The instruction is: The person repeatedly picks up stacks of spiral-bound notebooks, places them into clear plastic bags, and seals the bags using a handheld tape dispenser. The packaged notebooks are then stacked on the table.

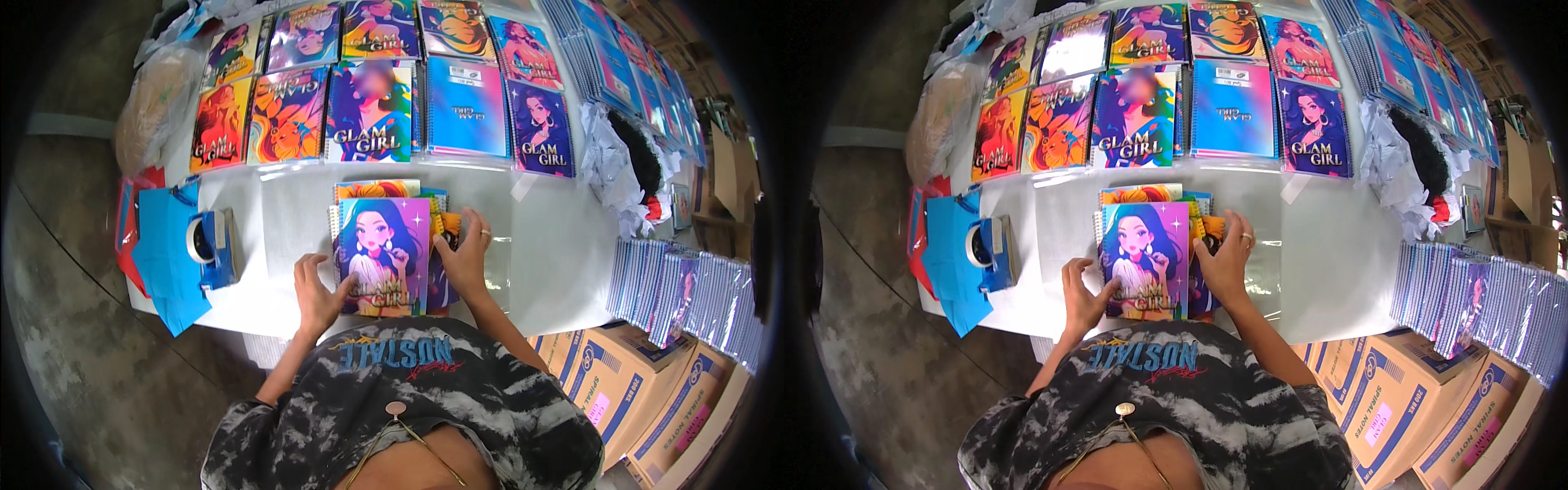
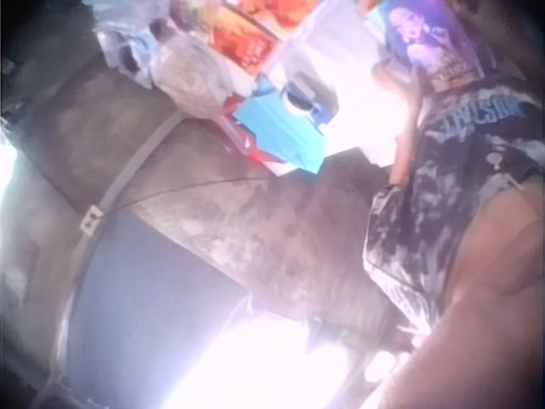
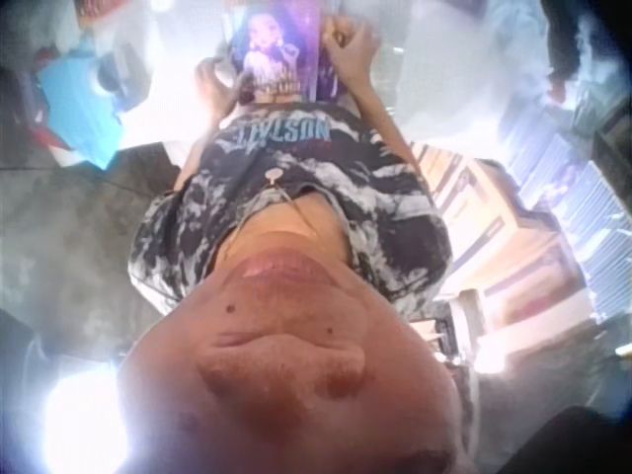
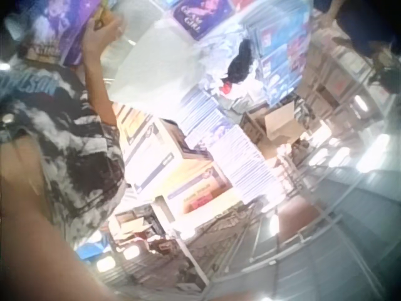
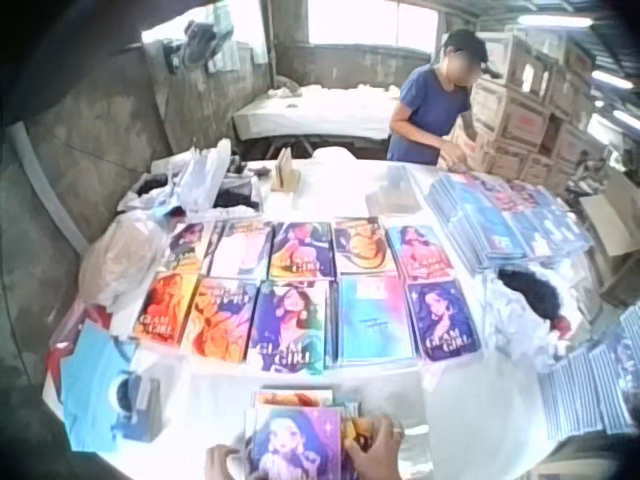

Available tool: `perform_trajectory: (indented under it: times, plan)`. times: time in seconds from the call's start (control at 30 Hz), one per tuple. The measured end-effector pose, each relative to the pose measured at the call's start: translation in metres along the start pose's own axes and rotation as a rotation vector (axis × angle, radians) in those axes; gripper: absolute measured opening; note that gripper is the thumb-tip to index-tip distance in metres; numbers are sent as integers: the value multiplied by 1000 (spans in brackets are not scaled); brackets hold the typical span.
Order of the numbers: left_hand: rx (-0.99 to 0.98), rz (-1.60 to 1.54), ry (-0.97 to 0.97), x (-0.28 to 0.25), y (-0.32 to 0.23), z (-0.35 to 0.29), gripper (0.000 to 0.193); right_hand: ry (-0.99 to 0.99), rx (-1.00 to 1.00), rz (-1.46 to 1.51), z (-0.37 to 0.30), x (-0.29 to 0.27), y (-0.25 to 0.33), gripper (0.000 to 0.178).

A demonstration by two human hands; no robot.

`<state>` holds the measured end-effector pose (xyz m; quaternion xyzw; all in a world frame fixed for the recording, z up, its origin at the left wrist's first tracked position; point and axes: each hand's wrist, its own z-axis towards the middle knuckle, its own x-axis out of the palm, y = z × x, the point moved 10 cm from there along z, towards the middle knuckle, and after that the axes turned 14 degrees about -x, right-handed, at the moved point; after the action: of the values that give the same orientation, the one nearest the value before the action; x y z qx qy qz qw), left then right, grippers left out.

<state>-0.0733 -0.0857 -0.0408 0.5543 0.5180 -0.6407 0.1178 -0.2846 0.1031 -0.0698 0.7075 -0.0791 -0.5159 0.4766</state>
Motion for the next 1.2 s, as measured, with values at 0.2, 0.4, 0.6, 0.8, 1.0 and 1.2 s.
perform_trajectory:
  times: [0.2,0.4,0.6,0.8,1.0,1.2]
  plan:
    - [-217,-380,193,44,-6,-3,86,72,58,363,5,24,1,72]
    - [-301,-355,150,46,4,-7,87,-285,-249,107,207,-65,12,26]
    - [-303,-357,216,48,3,2,87,-410,40,-544,395,-74,-59,40]
    - [-301,-387,252,47,10,1,84,-452,-261,566,322,-116,29,31]
    - [-415,-840,457,46,15,12,84,-3,-97,816,67,-52,40,22]
    - [-275,-351,264,58,-9,8,99,267,16,20,1,-5,-12,37]
